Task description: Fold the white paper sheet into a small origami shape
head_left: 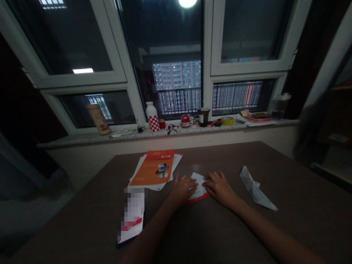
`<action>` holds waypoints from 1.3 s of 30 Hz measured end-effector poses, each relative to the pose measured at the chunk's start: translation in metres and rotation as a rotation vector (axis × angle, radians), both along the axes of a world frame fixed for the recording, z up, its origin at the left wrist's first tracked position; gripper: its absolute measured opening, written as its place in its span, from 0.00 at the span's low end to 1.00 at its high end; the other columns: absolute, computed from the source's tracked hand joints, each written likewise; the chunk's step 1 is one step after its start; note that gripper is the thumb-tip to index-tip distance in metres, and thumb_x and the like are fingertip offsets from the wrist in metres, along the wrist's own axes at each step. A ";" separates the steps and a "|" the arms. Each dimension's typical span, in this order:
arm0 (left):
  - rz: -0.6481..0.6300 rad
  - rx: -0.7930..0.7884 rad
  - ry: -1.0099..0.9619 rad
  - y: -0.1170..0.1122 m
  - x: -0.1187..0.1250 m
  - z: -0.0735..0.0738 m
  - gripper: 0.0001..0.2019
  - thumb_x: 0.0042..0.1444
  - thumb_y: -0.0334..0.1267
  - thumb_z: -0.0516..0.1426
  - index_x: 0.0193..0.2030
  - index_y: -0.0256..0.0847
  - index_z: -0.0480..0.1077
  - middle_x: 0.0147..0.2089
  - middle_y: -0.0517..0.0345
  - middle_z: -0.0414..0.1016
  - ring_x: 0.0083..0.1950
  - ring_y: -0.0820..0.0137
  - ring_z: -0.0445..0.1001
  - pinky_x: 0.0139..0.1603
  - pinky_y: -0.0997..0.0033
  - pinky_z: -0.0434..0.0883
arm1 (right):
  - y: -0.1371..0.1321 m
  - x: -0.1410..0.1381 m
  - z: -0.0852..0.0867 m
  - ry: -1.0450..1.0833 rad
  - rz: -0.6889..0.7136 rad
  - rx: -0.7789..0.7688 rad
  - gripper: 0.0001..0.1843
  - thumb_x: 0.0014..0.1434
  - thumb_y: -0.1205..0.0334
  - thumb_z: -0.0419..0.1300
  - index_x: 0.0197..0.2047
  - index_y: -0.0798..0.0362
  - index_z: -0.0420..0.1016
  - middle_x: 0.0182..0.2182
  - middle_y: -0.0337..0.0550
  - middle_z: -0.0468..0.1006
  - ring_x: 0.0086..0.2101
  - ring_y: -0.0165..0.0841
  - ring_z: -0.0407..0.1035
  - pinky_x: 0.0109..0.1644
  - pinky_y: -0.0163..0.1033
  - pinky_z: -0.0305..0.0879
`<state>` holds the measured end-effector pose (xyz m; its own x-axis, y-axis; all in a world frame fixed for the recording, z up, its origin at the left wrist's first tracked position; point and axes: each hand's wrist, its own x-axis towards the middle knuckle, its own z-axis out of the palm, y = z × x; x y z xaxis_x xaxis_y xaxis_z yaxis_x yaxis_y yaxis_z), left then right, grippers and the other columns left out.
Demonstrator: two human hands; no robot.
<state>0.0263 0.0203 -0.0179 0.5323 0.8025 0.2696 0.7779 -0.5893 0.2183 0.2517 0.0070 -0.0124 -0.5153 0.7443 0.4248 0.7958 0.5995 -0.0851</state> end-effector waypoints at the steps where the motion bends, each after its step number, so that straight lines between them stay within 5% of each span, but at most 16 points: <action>1: 0.003 0.003 0.004 -0.001 0.001 0.001 0.11 0.66 0.42 0.52 0.49 0.55 0.74 0.54 0.63 0.76 0.57 0.64 0.67 0.69 0.37 0.32 | -0.001 0.000 0.000 -0.006 -0.001 -0.011 0.09 0.64 0.61 0.56 0.45 0.44 0.77 0.45 0.43 0.74 0.49 0.39 0.63 0.56 0.48 0.51; 8: 0.001 -0.029 -0.033 -0.009 0.004 0.009 0.12 0.63 0.41 0.53 0.49 0.54 0.75 0.47 0.60 0.75 0.56 0.63 0.67 0.68 0.36 0.34 | 0.004 0.000 -0.003 0.012 -0.071 -0.110 0.14 0.67 0.59 0.51 0.49 0.45 0.77 0.47 0.45 0.77 0.50 0.40 0.67 0.58 0.51 0.51; 19: -0.053 -0.135 -0.137 -0.010 0.004 0.002 0.11 0.59 0.43 0.58 0.49 0.54 0.75 0.53 0.60 0.72 0.60 0.62 0.65 0.69 0.39 0.33 | 0.015 0.007 -0.017 0.149 0.008 -0.338 0.22 0.65 0.56 0.51 0.61 0.48 0.67 0.64 0.47 0.64 0.64 0.38 0.55 0.69 0.57 0.35; 31: -0.010 -0.118 -0.143 -0.011 0.003 -0.001 0.17 0.59 0.46 0.58 0.55 0.50 0.70 0.59 0.57 0.71 0.61 0.62 0.66 0.70 0.41 0.36 | 0.016 0.007 -0.015 0.147 0.036 -0.405 0.24 0.65 0.55 0.51 0.64 0.43 0.63 0.66 0.45 0.59 0.65 0.39 0.51 0.68 0.61 0.31; 39: 0.042 -0.165 -0.129 -0.005 0.001 -0.001 0.14 0.65 0.48 0.52 0.50 0.51 0.74 0.62 0.59 0.70 0.65 0.62 0.63 0.70 0.40 0.33 | 0.017 0.007 -0.012 0.106 0.066 -0.459 0.24 0.66 0.52 0.49 0.64 0.39 0.62 0.68 0.42 0.55 0.66 0.40 0.49 0.68 0.64 0.26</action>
